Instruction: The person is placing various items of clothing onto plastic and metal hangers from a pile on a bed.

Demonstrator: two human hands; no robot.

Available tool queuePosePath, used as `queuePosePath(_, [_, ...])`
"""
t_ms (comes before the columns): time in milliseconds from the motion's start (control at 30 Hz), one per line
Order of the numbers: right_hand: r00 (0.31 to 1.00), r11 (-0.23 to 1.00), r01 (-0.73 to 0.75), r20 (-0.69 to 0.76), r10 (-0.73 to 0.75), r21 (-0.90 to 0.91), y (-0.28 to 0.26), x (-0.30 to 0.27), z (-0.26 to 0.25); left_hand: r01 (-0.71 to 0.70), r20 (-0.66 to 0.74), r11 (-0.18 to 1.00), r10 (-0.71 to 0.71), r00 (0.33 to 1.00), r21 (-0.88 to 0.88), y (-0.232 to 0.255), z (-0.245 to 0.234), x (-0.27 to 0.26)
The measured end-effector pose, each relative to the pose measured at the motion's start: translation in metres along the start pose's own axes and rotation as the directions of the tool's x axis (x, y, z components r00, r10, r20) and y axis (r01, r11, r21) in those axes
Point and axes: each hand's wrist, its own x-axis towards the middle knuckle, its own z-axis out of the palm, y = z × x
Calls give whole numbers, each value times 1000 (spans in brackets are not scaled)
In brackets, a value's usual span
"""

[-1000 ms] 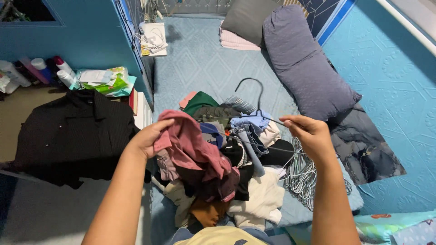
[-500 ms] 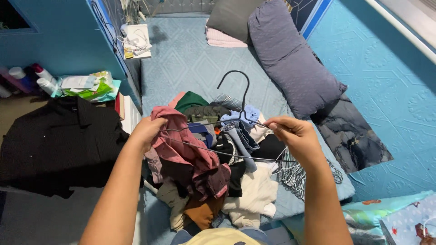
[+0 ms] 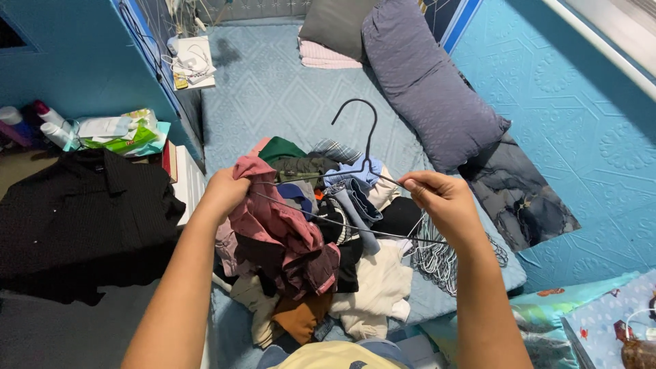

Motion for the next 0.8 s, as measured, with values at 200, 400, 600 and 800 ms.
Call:
queuePosePath(200, [1000, 1000, 7, 11, -7, -2, 22, 5, 31, -244, 7, 907, 257, 966, 343, 5, 31, 4])
queuePosePath(400, [984, 967, 165, -31, -174, -192, 35, -3, 97, -327, 53, 853, 335, 941, 407, 65, 79, -44])
queuePosePath(600, [998, 950, -63, 43, 52, 305, 92, 22, 86, -347, 230, 560, 270, 935, 753, 108, 53, -79])
queuePosePath(800, [899, 943, -261, 409, 159, 208, 74, 44, 23, -382, 322, 725, 229, 919, 573, 131, 24, -93])
